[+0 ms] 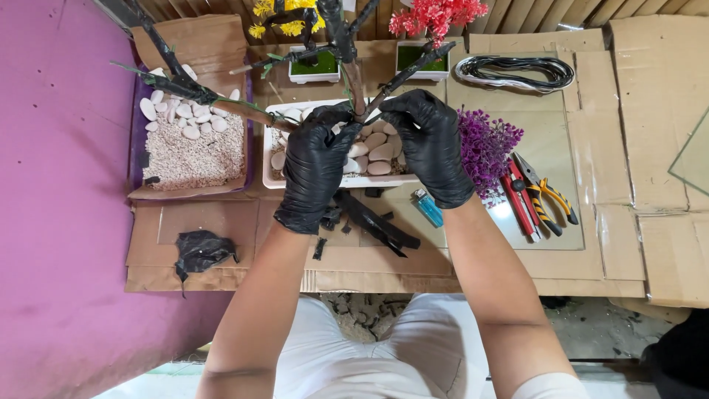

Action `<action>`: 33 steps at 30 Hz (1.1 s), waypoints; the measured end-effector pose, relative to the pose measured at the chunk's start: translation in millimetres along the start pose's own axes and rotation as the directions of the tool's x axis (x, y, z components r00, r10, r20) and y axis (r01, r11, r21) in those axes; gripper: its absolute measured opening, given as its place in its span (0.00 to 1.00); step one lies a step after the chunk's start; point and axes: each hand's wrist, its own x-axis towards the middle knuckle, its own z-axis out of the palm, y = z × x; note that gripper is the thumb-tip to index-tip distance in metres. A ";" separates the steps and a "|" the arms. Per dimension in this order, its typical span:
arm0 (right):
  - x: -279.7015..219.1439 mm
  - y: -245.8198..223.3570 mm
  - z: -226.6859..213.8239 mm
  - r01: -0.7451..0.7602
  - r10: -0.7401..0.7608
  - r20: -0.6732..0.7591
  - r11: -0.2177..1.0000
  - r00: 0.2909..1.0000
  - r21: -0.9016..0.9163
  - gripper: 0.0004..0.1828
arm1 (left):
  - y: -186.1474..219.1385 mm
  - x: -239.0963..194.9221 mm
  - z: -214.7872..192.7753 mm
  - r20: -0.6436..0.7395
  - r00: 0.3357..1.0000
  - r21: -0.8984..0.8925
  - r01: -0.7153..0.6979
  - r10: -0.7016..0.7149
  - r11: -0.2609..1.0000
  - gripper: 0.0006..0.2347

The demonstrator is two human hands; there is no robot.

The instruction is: Wrapping black tape around the wire stems of artificial plants to create a finished decorative arrangement

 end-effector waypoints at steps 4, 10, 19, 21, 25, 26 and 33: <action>7.1 -9.1 -0.6 -0.079 0.077 0.027 0.995 0.997 0.060 0.05 | -0.1 -0.6 0.8 -0.019 1.000 -0.018 0.000 -0.001 1.000 0.08; 13.0 26.4 10.5 -0.294 0.275 0.114 0.931 0.955 0.215 0.02 | 0.7 -3.4 3.0 -0.055 0.998 -0.032 -0.031 0.030 0.999 0.10; 30.9 72.5 10.5 -0.295 0.142 0.404 0.891 0.904 0.346 0.20 | -11.9 -7.8 2.7 0.009 0.965 -0.006 -0.261 0.261 0.965 0.08; 31.6 90.3 18.9 -0.383 0.187 0.422 0.808 0.887 0.447 0.21 | -7.2 -7.3 1.0 0.015 0.960 -0.041 -0.279 0.280 0.959 0.06; 22.0 123.2 31.1 -0.270 -0.091 0.381 0.555 0.920 0.786 0.13 | -7.5 -4.8 -0.7 0.055 0.962 0.016 -0.270 0.269 0.963 0.08; 27.3 113.2 32.1 -0.316 -0.029 0.436 0.645 0.900 0.695 0.12 | -5.3 -4.3 -2.2 0.082 0.962 0.014 -0.262 0.260 0.965 0.07; 38.7 126.4 33.8 -0.261 -0.104 0.485 0.735 0.868 0.626 0.09 | 11.4 0.9 -11.4 0.203 0.951 0.021 -0.243 0.233 0.970 0.07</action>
